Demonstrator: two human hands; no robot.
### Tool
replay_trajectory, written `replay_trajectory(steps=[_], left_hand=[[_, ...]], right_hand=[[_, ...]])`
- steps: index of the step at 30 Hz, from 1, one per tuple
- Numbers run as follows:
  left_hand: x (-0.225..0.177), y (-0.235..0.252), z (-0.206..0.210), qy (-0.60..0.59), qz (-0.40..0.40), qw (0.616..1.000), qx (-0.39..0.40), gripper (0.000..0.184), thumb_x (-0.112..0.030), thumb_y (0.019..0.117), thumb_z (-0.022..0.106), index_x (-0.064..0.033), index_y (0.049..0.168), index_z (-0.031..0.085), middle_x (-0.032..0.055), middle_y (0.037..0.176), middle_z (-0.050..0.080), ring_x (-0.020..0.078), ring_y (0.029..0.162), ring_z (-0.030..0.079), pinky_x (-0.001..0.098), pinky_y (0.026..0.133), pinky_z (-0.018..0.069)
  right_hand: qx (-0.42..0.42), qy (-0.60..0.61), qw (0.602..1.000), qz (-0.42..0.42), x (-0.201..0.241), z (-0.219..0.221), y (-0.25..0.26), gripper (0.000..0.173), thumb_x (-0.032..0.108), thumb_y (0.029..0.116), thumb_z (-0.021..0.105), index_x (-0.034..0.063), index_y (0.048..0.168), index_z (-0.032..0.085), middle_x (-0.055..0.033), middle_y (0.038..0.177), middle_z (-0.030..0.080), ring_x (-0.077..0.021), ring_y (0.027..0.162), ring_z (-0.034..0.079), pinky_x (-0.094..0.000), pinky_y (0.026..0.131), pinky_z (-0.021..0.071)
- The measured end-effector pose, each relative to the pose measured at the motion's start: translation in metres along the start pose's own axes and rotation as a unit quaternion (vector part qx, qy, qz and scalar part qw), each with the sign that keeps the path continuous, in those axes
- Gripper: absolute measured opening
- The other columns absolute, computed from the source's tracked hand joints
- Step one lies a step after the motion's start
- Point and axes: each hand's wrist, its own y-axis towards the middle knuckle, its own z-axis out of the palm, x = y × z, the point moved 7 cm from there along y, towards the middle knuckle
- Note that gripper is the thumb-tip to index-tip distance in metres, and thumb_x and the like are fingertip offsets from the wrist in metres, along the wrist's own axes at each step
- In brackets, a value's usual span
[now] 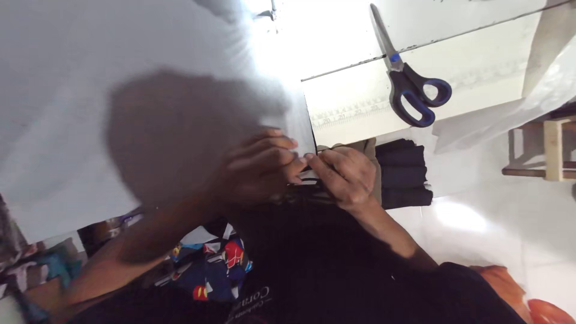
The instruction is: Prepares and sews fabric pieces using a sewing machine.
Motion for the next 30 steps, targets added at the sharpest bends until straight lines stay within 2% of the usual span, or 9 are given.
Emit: replay_trajectory(steps=[3,5,8,10,14,19,22,24,30], left_hand=[[0.040,0.030,-0.034,0.058,-0.142,0.988,0.006,0.035,-0.030,0.1039,0.057,-0.0009,0.117,0.072,0.0183,0.115,0.071,0.0271,0.114,0.066,0.0400,0.101,0.0515],[0.092,0.056,-0.052,0.108,-0.231,0.967,-0.007,0.039,-0.031,0.1064,0.051,-0.0005,0.122,0.069,0.0197,0.116,0.070,0.0283,0.109,0.068,0.0422,0.096,0.0530],[0.169,0.082,-0.058,0.145,-0.348,0.926,-0.009,0.040,-0.031,0.1043,0.048,-0.0040,0.128,0.067,0.0193,0.130,0.066,0.0316,0.125,0.061,0.0487,0.109,0.0442],[0.193,0.088,-0.052,0.161,-0.381,0.910,0.002,0.043,-0.030,0.1018,0.050,-0.0011,0.131,0.064,0.0230,0.139,0.060,0.0367,0.136,0.051,0.0515,0.115,0.0358],[0.197,0.095,-0.047,0.158,-0.409,0.899,0.017,0.038,-0.030,0.0939,0.064,0.0009,0.117,0.067,0.0252,0.125,0.064,0.0390,0.126,0.057,0.0541,0.109,0.0390],[0.199,0.095,-0.041,0.196,-0.382,0.903,0.010,0.039,-0.026,0.0959,0.056,0.0066,0.115,0.065,0.0284,0.122,0.065,0.0426,0.124,0.059,0.0567,0.107,0.0411],[0.202,0.095,-0.036,0.221,-0.364,0.905,-0.008,0.035,-0.026,0.0954,0.052,0.0040,0.106,0.066,0.0262,0.115,0.068,0.0427,0.118,0.062,0.0585,0.102,0.0433],[0.202,0.095,-0.036,0.204,-0.373,0.905,0.008,0.036,-0.027,0.0959,0.051,0.0044,0.107,0.066,0.0278,0.116,0.067,0.0451,0.119,0.060,0.0624,0.100,0.0418],[0.198,0.104,-0.044,0.157,-0.405,0.900,0.036,0.030,-0.017,0.0949,0.052,0.0068,0.108,0.065,0.0293,0.116,0.065,0.0450,0.121,0.058,0.0604,0.101,0.0404]], right_hand=[[-0.011,-0.021,0.999,-0.037,0.001,-0.006,0.007,0.014,0.011,0.0989,0.065,0.0098,0.105,0.077,-0.0097,0.091,0.074,-0.0240,0.084,0.066,-0.0364,0.077,0.0521],[-0.012,-0.012,0.998,-0.066,0.004,-0.009,0.016,0.013,0.010,0.0992,0.064,0.0103,0.104,0.076,-0.0087,0.094,0.074,-0.0248,0.088,0.064,-0.0376,0.080,0.0499],[0.018,0.008,0.993,-0.117,0.011,-0.010,0.027,0.014,0.006,0.0998,0.062,0.0078,0.104,0.076,-0.0095,0.109,0.077,-0.0284,0.112,0.068,-0.0417,0.096,0.0526],[0.052,0.023,0.988,-0.143,0.011,-0.006,0.031,0.017,0.003,0.1000,0.060,0.0050,0.103,0.076,-0.0114,0.112,0.077,-0.0291,0.118,0.068,-0.0427,0.102,0.0521],[0.127,0.038,0.981,-0.142,0.005,0.000,0.032,0.020,0.002,0.1023,0.053,0.0020,0.104,0.073,-0.0131,0.108,0.077,-0.0275,0.113,0.071,-0.0399,0.099,0.0538],[0.147,0.064,0.978,-0.137,0.008,0.000,0.043,0.019,0.001,0.1014,0.053,0.0009,0.101,0.072,-0.0136,0.102,0.077,-0.0280,0.107,0.072,-0.0401,0.094,0.0553],[0.154,0.068,0.978,-0.124,0.008,0.000,0.043,0.018,0.002,0.1011,0.055,0.0005,0.101,0.073,-0.0140,0.101,0.077,-0.0277,0.106,0.072,-0.0399,0.093,0.0553],[0.160,0.066,0.978,-0.117,0.008,0.000,0.044,0.018,0.004,0.1011,0.055,0.0010,0.101,0.073,-0.0140,0.102,0.077,-0.0274,0.107,0.072,-0.0394,0.093,0.0551],[0.159,0.053,0.980,-0.109,0.006,0.005,0.050,0.019,0.005,0.1006,0.055,0.0020,0.098,0.074,-0.0132,0.101,0.078,-0.0264,0.106,0.072,-0.0378,0.093,0.0544]])
